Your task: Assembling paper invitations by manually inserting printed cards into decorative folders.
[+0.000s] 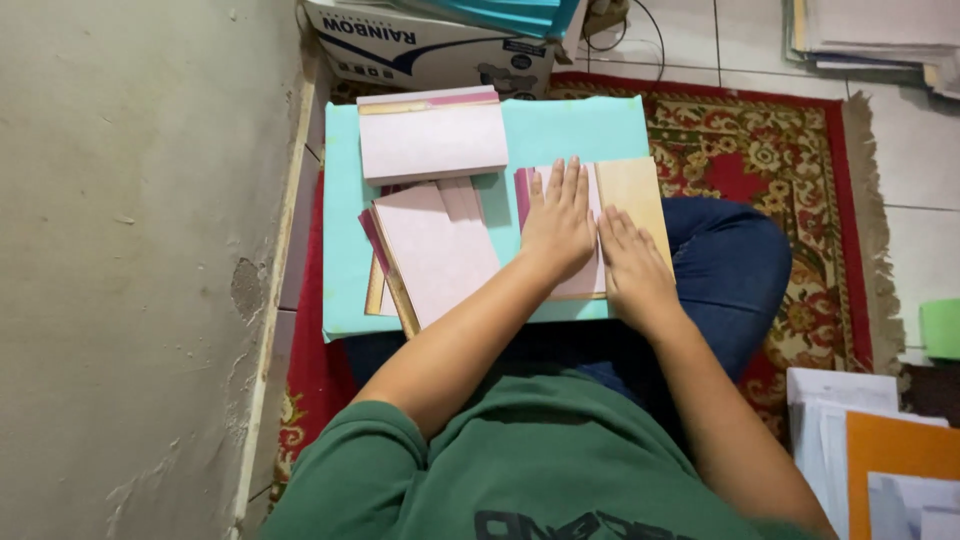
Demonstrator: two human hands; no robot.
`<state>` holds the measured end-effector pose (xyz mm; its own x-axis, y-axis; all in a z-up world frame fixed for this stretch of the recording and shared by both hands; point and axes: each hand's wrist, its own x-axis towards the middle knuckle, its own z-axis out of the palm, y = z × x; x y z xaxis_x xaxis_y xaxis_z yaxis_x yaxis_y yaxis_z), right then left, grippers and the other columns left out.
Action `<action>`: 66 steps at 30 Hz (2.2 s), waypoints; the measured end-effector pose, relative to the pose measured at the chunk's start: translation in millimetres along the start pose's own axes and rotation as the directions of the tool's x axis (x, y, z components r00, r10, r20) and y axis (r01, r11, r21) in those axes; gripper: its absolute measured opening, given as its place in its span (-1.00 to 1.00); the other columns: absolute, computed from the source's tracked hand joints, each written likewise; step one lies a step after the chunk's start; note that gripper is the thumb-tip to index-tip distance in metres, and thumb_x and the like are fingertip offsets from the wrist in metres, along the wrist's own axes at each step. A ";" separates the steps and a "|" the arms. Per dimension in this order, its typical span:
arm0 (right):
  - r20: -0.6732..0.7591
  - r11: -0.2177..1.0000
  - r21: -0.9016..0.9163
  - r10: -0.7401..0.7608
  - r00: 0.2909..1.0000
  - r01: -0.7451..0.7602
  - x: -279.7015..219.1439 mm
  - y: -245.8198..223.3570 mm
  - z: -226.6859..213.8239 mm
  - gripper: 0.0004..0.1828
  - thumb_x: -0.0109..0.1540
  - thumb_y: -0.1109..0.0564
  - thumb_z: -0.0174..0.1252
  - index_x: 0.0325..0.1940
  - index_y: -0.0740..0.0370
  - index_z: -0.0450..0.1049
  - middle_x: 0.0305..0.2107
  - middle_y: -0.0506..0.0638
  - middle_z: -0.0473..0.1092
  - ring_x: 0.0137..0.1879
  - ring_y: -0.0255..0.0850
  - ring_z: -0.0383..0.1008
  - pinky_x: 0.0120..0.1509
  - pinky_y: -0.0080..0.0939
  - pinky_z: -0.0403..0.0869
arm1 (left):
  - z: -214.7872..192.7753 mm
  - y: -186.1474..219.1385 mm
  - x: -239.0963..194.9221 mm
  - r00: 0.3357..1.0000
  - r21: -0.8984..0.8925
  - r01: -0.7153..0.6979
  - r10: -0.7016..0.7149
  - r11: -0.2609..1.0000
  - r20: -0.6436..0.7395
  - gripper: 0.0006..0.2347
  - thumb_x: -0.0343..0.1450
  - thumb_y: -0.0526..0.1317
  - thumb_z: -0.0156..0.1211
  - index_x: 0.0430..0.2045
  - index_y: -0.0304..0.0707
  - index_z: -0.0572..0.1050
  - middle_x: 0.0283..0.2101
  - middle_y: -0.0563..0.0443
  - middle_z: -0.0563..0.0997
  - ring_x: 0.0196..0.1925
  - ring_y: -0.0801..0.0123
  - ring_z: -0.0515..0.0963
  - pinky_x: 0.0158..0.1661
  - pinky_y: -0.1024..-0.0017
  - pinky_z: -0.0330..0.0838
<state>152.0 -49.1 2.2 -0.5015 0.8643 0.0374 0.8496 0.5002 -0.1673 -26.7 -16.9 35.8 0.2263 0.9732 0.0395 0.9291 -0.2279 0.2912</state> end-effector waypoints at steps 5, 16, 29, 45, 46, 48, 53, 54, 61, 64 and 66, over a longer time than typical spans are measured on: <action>-0.052 0.998 -0.020 -0.058 0.997 0.057 79.6 21.6 0.0 -0.25 0.30 0.12 -0.16 0.62 0.19 0.00 0.55 0.11 -0.05 0.63 0.02 -0.07 0.60 0.16 0.00 | -0.9 -1.4 2.8 1.000 0.006 0.002 -0.002 1.000 0.003 -0.45 0.50 -0.15 -0.34 0.44 -0.43 0.04 0.54 -0.34 0.00 0.59 -0.14 -0.10 0.45 -0.18 -0.35; -0.027 1.000 0.015 0.028 0.999 -0.027 -31.3 -11.5 -2.0 -0.17 0.25 0.12 -0.17 0.65 0.08 -0.09 0.57 0.05 -0.10 0.63 0.00 -0.10 0.60 0.14 -0.03 | 9.9 -9.1 34.4 1.000 0.036 0.023 -0.022 0.999 -0.018 -0.51 0.56 -0.05 -0.37 0.47 0.03 0.11 0.54 -0.23 0.01 0.58 -0.17 -0.08 0.43 -0.23 -0.26; -0.208 0.995 0.100 -0.007 0.978 0.029 36.8 19.7 18.5 -0.28 0.29 0.16 -0.18 0.59 0.20 0.10 0.50 0.21 0.06 0.58 0.13 0.04 0.56 0.18 0.08 | 32.0 -1.3 -75.4 0.949 0.129 -0.304 0.312 0.944 -0.051 -0.34 0.44 0.20 -0.01 0.42 -0.10 0.18 0.51 -0.13 0.16 0.54 -0.20 0.05 0.38 -0.23 -0.02; -0.408 0.884 0.465 0.172 0.897 0.042 22.5 4.5 -1.9 -0.60 0.42 0.23 -0.10 0.32 0.31 0.45 0.22 0.21 0.38 0.43 0.13 0.30 0.51 0.06 0.25 | 13.8 -17.4 -120.0 0.875 0.038 -0.484 0.483 0.875 0.026 -0.48 0.42 -0.12 0.30 0.26 -0.34 0.35 0.34 -0.28 0.40 0.37 -0.07 0.43 0.27 -0.16 0.28; -0.410 0.885 0.463 0.169 0.896 0.045 22.0 4.0 -2.6 -0.60 0.42 0.23 -0.10 0.32 0.31 0.45 0.22 0.21 0.38 0.43 0.13 0.30 0.51 0.06 0.25 | 1.3 -16.6 -127.5 0.876 0.039 -0.483 0.482 0.875 0.023 -0.48 0.42 -0.12 0.30 0.26 -0.34 0.35 0.34 -0.28 0.40 0.37 -0.07 0.43 0.27 -0.16 0.28; -0.445 0.886 0.454 0.131 0.886 0.096 23.4 4.1 -4.6 -0.62 0.41 0.27 -0.10 0.26 0.39 0.47 0.19 0.29 0.39 0.39 0.21 0.32 0.48 0.12 0.27 | -23.8 -15.6 -140.7 0.847 -0.007 -0.531 0.530 0.848 -0.042 -0.61 0.44 -0.33 0.16 0.19 -0.46 0.39 0.28 -0.36 0.45 0.28 -0.13 0.52 0.18 -0.13 0.38; -0.463 0.890 0.438 0.100 0.881 0.130 23.0 8.1 -0.4 -0.63 0.41 0.28 -0.10 0.23 0.42 0.48 0.17 0.33 0.41 0.36 0.24 0.34 0.44 0.14 0.31 | -66.4 -31.9 -177.1 0.643 0.143 -0.548 0.524 0.824 -0.559 -0.73 0.54 -0.30 0.02 0.13 -0.30 0.48 0.27 -0.26 0.50 0.33 -0.06 0.51 0.31 -0.02 0.30; -0.469 0.893 0.429 0.090 0.878 0.138 22.6 8.4 -0.2 -0.64 0.41 0.28 -0.09 0.23 0.42 0.49 0.16 0.33 0.41 0.36 0.25 0.34 0.44 0.14 0.31 | -82.0 -33.9 -185.9 0.578 0.156 -0.532 0.491 0.832 -0.651 -0.77 0.57 -0.28 -0.03 0.05 -0.23 0.55 0.25 -0.22 0.53 0.31 -0.03 0.53 0.34 0.01 0.28; -0.481 0.911 0.390 0.078 0.873 0.133 20.9 -11.8 -18.9 -0.69 0.40 0.28 0.01 0.15 0.49 0.53 0.13 0.37 0.44 0.32 0.27 0.38 0.42 0.14 0.33 | -41.7 -98.7 -215.4 0.677 0.215 -0.348 0.403 0.913 -0.616 -0.74 0.45 -0.35 0.06 0.01 -0.27 0.58 0.21 -0.22 0.57 0.29 -0.07 0.52 0.36 -0.04 0.18; -0.508 0.914 0.389 0.107 0.855 0.116 18.9 -11.2 -17.3 -0.74 0.36 0.29 0.10 0.10 0.43 0.57 0.08 0.27 0.49 0.30 0.21 0.43 0.40 0.12 0.36 | -42.4 -94.5 -212.3 0.737 0.160 -0.323 0.354 0.933 -0.576 -0.66 0.34 -0.25 0.20 0.01 -0.30 0.56 0.21 -0.22 0.56 0.28 -0.09 0.51 0.34 -0.12 0.17; -0.566 0.935 0.334 0.099 0.818 0.118 12.6 -4.2 -14.3 -0.79 0.37 0.30 0.10 0.02 0.29 0.62 -0.01 0.09 0.52 0.22 0.09 0.49 0.37 0.03 0.39 | -60.5 -74.5 -205.0 0.774 0.034 -0.352 0.312 0.935 -0.551 -0.53 0.35 -0.02 0.24 0.10 -0.32 0.52 0.26 -0.23 0.52 0.35 -0.11 0.45 0.37 -0.18 0.03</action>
<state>144.5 -39.6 17.5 -0.2336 0.7864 0.5719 0.6805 0.5523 -0.4815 -160.1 -197.7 63.8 0.3042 0.6985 0.6478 0.7993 -0.5571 0.2254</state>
